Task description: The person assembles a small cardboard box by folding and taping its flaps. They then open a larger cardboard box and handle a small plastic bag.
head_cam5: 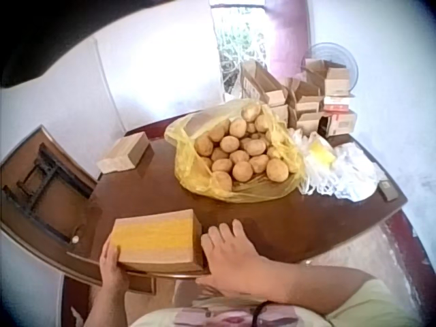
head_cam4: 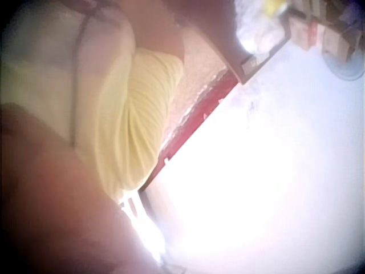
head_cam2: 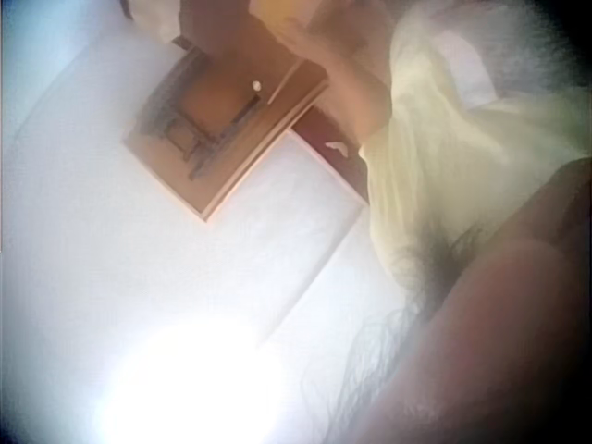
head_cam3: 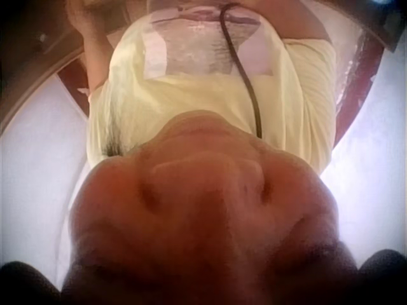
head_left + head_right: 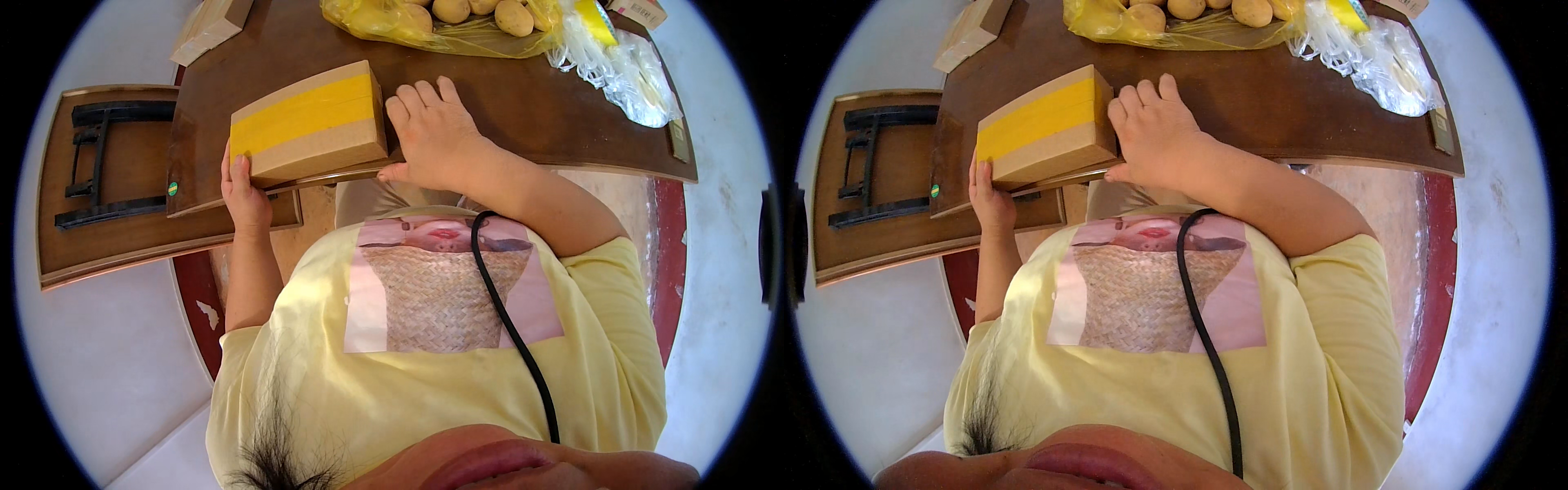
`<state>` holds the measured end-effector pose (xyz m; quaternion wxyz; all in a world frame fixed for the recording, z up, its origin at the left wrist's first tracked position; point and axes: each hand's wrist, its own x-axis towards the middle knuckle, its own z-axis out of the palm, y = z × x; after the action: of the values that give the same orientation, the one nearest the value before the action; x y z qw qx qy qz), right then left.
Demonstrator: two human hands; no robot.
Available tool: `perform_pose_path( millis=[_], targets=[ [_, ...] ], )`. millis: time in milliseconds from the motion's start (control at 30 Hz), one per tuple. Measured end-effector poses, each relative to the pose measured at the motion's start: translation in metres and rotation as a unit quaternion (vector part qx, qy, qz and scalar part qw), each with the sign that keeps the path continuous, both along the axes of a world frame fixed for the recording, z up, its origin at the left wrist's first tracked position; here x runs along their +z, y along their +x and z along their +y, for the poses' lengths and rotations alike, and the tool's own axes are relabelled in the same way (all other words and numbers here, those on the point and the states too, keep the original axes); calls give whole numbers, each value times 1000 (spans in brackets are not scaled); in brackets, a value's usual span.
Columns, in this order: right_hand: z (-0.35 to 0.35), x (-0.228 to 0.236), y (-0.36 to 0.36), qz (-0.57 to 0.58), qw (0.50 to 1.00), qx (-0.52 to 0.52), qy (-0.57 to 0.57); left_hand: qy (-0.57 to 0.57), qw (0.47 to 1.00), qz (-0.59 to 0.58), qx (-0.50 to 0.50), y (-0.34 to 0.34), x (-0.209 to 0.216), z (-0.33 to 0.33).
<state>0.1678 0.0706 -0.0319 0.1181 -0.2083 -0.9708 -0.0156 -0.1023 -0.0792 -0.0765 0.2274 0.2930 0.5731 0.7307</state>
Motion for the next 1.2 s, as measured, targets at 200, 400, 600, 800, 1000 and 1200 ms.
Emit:
perform_pose_path(
  millis=[200,400,600,800,1000,1200],
  targets=[
    [4,2,-2,-33,999,20,4,0,1000,4,0,-1,-1,0],
    [3,-14,-9,-3,1000,1,-19,4,1000,-16,-4,-1,-1,-1],
    [1,-26,-13,-9,1000,-17,-24,-26,999,-17,-15,-2,7,-2],
    [-2,-12,-7,-9,998,-59,-36,-93,994,-33,-52,1,28,-10],
    [-7,-20,-13,34,999,7,10,-189,981,-13,-47,-13,38,-9],
    [-4,-25,-4,74,995,-8,-62,-167,981,-49,-87,3,49,-1]
  ],
)
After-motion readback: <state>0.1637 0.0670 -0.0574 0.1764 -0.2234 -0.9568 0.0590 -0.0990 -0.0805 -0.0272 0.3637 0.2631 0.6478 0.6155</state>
